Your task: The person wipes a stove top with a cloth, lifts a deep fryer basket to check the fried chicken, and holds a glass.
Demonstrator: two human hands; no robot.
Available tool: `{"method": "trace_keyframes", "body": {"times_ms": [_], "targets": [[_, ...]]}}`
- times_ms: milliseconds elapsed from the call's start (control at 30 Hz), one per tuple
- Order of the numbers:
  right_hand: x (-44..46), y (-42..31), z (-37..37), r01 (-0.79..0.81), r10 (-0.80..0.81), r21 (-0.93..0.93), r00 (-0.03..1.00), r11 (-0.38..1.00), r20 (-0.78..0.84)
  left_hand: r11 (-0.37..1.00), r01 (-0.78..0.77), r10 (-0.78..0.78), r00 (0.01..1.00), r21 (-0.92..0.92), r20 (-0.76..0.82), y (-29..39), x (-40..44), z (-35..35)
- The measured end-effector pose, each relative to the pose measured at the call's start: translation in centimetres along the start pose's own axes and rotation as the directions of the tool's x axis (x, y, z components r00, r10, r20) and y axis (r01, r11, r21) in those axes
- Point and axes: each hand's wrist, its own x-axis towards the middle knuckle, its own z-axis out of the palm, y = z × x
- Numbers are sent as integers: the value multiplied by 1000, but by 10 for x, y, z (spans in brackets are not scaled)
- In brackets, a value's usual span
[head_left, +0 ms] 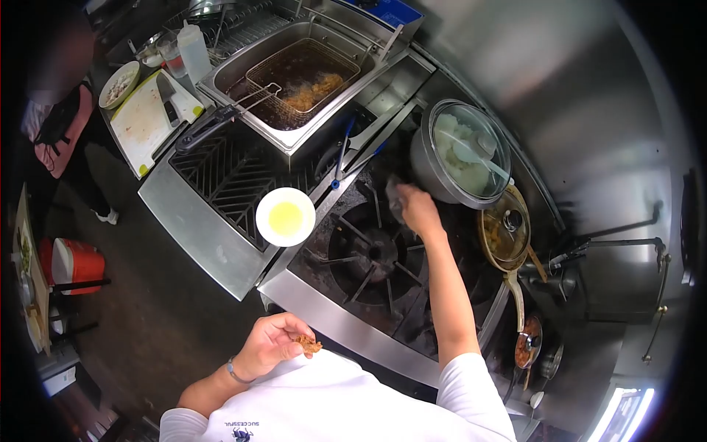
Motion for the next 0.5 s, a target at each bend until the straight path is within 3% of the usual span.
{"method": "trace_keyframes", "body": {"times_ms": [33, 67, 133, 167, 200, 233, 267, 333, 400, 433, 500], "targets": [[-3, -2, 1, -9, 19, -85, 993, 996, 118, 1000, -1, 1, 1000, 4, -2, 1, 1, 0], [-4, -2, -1, -12, 21, -83, 993, 997, 116, 1000, 2, -2, 1000, 6, -1, 3, 2, 0], [3, -13, -17, -137, 165, 211, 979, 968, -122, 1000, 3, -3, 999, 7, 38, 5, 4, 2], [6, -7, -11, -235, 255, 109, 940, 966, -227, 1000, 5, -5, 999, 5, 33, 5, 5, 3], [2, -2, -2, -244, 264, 113, 938, 963, -224, 1000, 7, -7, 1000, 18, 29, 6, 7, 4], [-2, 2, 6, -148, 148, -4, 989, 989, -6, 999, 8, -9, 999, 33, 32, 6, 9, 5], [-6, 7, 12, -22, 42, -92, 974, 996, 225, 999, 17, -18, 999, 36, 37, 8, 10, 7], [-2, -6, 1, -25, 33, -36, 971, 999, 236, 998, 0, -3, 998, 59, 61, 11, 12, 11], [-8, -16, -1, -105, 107, 20, 983, 994, -151, 999, 9, -12, 998, 45, 56, 9, 13, 12], [-13, -18, -3, -113, 115, 23, 982, 993, -153, 999, 23, -26, 998, 40, 58, 10, 13, 13], [-24, -20, -11, -151, 151, -17, 989, 988, 10, 999, 16, -19, 998, 50, 55, 10, 11, 13]]}}
